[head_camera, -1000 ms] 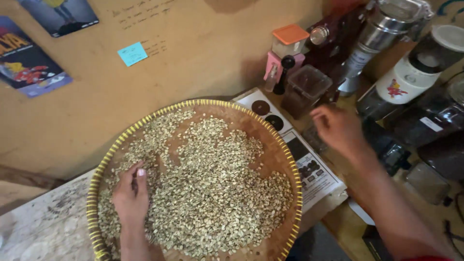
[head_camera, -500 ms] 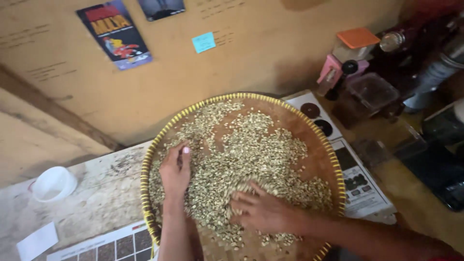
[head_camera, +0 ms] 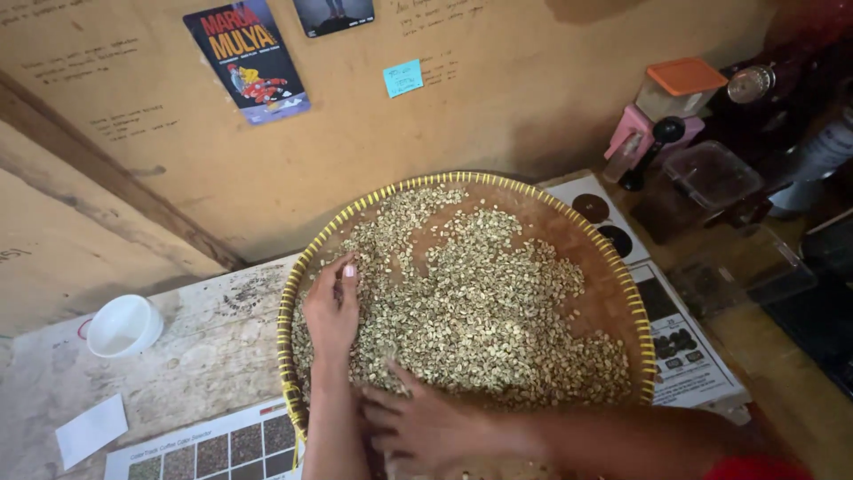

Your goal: Manually sorting green coffee beans in a woven tray to remove defects

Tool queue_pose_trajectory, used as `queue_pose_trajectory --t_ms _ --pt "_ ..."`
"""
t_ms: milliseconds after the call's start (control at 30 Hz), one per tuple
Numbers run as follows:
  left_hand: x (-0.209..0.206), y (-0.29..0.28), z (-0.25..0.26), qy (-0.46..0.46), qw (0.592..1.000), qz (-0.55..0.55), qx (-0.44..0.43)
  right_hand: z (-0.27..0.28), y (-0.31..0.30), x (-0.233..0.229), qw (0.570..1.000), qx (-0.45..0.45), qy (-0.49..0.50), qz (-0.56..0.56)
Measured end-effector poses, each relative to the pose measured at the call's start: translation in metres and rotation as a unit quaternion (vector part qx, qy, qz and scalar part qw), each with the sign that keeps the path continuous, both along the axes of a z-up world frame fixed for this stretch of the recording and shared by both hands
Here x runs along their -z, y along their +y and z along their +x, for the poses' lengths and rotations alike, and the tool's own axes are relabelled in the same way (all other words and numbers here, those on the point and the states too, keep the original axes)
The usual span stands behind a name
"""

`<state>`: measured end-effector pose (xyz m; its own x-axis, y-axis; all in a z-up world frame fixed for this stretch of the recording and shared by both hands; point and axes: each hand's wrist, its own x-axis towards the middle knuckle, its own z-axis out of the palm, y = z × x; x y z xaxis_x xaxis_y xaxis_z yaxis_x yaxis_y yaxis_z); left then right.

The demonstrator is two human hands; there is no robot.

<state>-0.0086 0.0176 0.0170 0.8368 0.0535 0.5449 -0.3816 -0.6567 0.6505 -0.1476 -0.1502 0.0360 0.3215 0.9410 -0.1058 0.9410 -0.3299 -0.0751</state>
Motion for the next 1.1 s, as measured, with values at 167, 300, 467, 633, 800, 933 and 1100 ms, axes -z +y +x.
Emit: queue_pose_trajectory --t_ms 167,300,467,633,800,933,1100 --pt "-0.003 0.003 -0.001 -0.019 1.0 -0.008 0.003 0.06 0.012 -0.048 0.983 0.153 0.086 -0.056" --pt "0.003 0.002 0.003 -0.04 0.998 -0.019 -0.049 0.087 -0.026 0.002 0.977 0.167 -0.104 0.086" --pt "0.003 0.002 0.001 0.011 0.989 0.112 -0.092 0.102 -0.09 0.018 0.953 0.292 -0.043 0.065" --pt "-0.005 -0.017 -0.009 0.128 0.97 0.189 -0.077 0.091 -0.146 -0.029 0.935 0.293 0.09 0.177" --pt "-0.013 -0.053 -0.027 0.173 0.96 0.219 0.004 0.076 -0.2 -0.033 0.873 0.378 0.069 0.301" --pt "-0.012 -0.073 -0.031 0.108 0.966 0.206 0.115 0.065 -0.2 -0.058 0.834 0.408 0.083 0.361" --pt "-0.035 -0.124 -0.055 -0.113 0.954 0.177 0.214 0.067 -0.198 -0.062 0.823 0.42 0.047 0.379"
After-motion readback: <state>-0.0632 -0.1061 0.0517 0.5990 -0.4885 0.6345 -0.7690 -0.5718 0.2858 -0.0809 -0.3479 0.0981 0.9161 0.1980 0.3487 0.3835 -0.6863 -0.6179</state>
